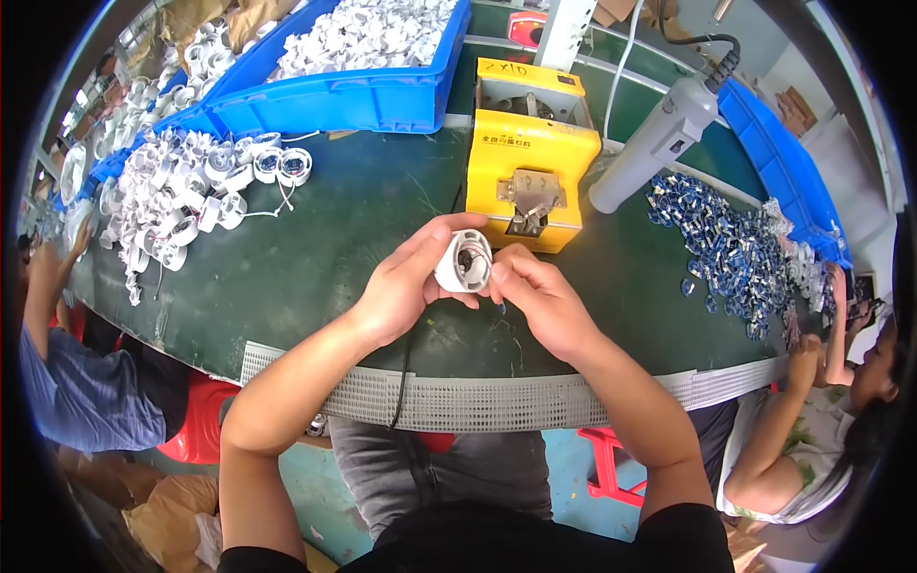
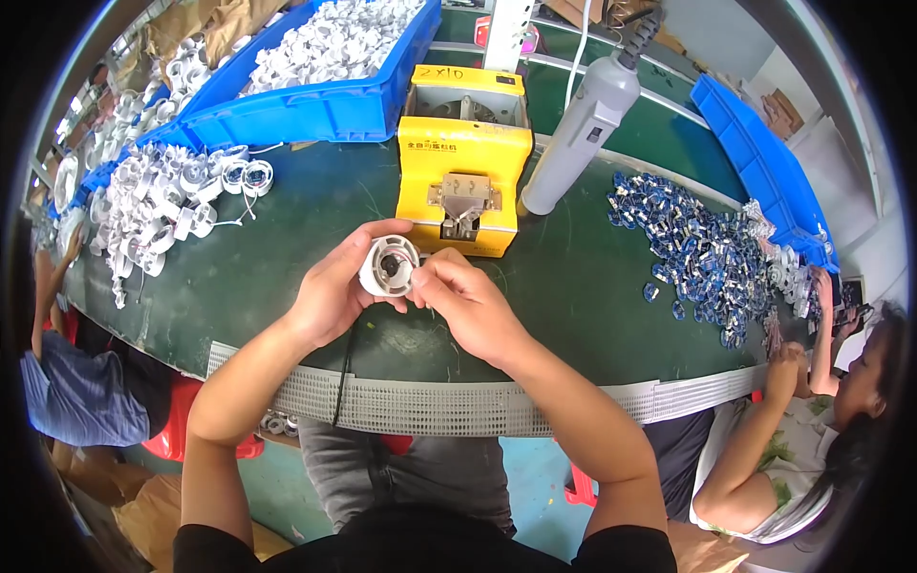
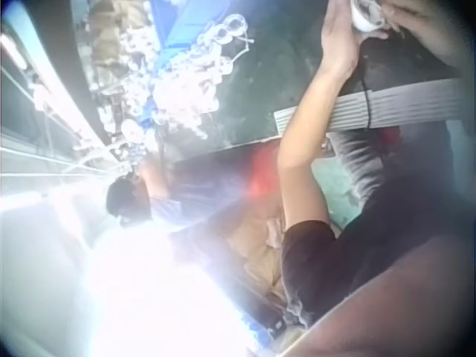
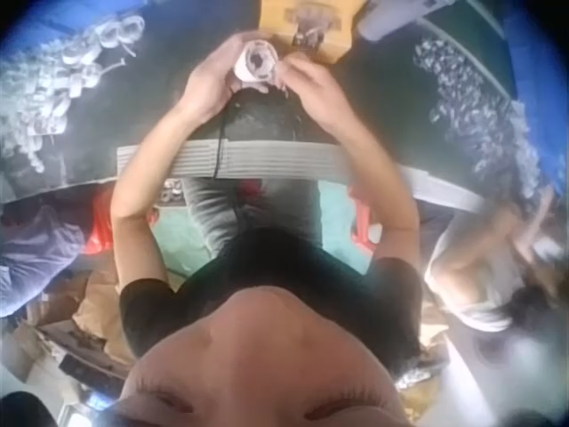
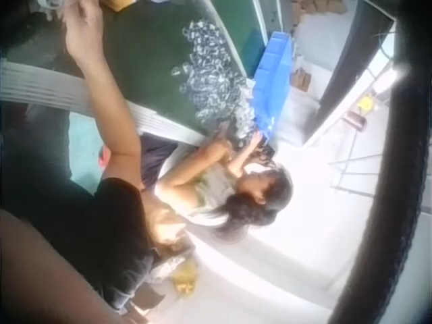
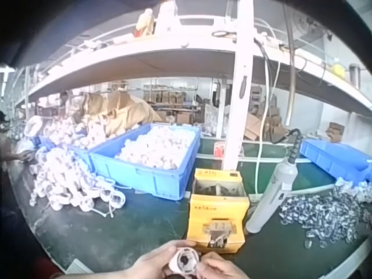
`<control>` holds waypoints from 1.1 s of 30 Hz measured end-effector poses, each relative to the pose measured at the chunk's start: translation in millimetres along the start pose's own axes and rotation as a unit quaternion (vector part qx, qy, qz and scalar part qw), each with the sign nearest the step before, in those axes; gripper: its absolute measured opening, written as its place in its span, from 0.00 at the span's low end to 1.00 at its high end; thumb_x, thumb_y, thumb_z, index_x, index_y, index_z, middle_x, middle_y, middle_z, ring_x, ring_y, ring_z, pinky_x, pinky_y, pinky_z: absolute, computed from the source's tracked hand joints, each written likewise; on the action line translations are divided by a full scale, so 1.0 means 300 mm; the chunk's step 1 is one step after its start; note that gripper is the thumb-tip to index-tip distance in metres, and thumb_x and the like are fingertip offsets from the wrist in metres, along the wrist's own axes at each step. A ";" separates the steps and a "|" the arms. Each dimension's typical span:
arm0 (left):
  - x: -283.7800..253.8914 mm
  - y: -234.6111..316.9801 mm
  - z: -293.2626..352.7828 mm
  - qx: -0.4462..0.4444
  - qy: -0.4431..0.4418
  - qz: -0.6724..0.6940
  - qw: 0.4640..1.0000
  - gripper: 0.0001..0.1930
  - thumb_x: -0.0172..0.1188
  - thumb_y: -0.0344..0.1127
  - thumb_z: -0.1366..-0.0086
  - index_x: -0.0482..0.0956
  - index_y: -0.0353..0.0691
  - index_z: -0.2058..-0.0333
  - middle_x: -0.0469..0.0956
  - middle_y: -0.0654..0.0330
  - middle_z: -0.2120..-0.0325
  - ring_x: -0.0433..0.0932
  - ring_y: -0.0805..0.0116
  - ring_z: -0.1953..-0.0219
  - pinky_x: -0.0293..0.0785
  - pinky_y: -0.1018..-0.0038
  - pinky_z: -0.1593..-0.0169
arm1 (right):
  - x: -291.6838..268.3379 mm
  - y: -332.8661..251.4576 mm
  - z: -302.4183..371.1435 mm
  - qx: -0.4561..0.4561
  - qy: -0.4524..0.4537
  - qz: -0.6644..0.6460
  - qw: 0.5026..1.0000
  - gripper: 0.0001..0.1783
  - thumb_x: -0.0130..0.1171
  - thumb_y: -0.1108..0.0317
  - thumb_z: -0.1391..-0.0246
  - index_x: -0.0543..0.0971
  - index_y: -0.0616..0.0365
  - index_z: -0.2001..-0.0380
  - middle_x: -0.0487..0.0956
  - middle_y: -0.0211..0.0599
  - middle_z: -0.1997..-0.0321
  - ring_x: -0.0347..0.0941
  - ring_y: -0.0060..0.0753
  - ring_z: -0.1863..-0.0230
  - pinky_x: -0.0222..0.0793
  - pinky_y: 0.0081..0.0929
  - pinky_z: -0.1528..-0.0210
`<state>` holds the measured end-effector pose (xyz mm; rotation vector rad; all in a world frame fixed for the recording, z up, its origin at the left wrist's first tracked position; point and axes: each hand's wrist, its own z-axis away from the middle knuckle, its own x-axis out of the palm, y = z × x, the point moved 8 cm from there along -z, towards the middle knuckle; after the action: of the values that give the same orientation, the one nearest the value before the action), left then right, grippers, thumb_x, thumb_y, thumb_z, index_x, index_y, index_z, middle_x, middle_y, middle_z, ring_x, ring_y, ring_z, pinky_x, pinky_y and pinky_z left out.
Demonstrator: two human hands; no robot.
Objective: The person assembles small circular electronic components by hand using an electric screwdriver at a production line station.
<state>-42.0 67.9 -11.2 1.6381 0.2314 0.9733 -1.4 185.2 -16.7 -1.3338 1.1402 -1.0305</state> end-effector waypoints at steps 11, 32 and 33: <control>-0.007 0.000 -0.003 0.042 -0.018 -0.124 0.991 0.21 0.42 0.42 0.25 0.63 0.39 0.38 0.70 0.59 0.47 0.70 0.71 0.46 0.68 0.74 0.44 | -0.002 0.002 -0.007 0.006 -0.021 0.036 0.999 0.16 0.47 0.61 0.33 0.71 0.60 0.72 0.67 0.28 0.64 0.66 0.21 0.62 0.62 0.23 0.56; 0.002 0.079 0.039 0.200 0.060 -0.118 0.971 0.15 0.46 0.35 0.27 0.75 0.36 0.47 0.65 0.53 0.43 0.72 0.68 0.46 0.74 0.70 0.47 | -0.079 -0.153 0.031 -0.174 0.130 -0.034 0.976 0.11 0.54 0.76 0.39 0.71 0.67 0.55 0.79 0.43 0.59 0.80 0.33 0.61 0.81 0.27 0.60; 0.017 0.090 0.048 0.222 0.056 -0.169 0.959 0.15 0.47 0.34 0.27 0.75 0.36 0.48 0.66 0.53 0.44 0.71 0.67 0.46 0.73 0.71 0.46 | -0.083 -0.154 0.034 -0.152 0.125 -0.058 0.979 0.09 0.52 0.75 0.38 0.73 0.67 0.56 0.79 0.44 0.58 0.81 0.34 0.63 0.81 0.28 0.64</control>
<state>-37.9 52.1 15.1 1.8652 0.8306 0.7850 7.8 211.3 29.1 -1.5559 1.4679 -1.1662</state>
